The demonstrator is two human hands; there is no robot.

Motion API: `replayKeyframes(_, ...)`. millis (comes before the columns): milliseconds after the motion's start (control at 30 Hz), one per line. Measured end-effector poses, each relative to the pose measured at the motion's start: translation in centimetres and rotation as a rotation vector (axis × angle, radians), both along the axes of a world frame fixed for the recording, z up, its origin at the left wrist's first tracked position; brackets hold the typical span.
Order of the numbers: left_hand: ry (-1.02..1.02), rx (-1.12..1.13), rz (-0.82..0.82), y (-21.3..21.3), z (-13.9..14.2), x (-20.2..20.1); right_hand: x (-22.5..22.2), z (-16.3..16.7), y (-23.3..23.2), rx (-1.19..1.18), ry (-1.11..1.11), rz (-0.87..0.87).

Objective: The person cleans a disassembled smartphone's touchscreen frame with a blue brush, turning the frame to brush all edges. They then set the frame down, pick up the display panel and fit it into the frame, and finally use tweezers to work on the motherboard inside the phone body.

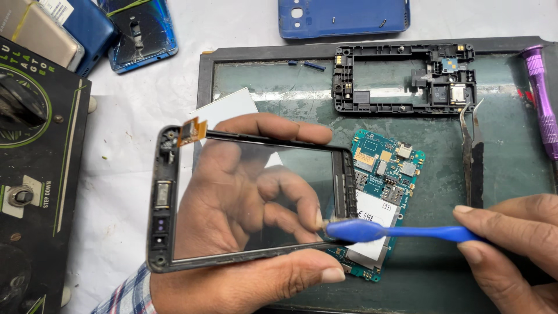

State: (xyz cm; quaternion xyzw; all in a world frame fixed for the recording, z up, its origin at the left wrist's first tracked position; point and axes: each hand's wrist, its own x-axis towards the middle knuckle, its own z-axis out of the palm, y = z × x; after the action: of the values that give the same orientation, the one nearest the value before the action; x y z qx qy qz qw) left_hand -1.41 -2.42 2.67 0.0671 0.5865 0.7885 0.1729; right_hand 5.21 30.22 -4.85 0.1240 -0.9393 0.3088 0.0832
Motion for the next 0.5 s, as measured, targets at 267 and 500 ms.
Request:
replayKeyframes(267, -0.104, -0.003, -0.041, 0.7, 0.1, 0.0, -1.6, 1.1, -1.1, 0.100, -0.039, -0.185)
replayKeyframes(500, 0.040, -0.053, -0.028, 0.1, 0.5, 0.0, -0.6, 0.8, -1.1, 0.041, -0.027, -0.135)
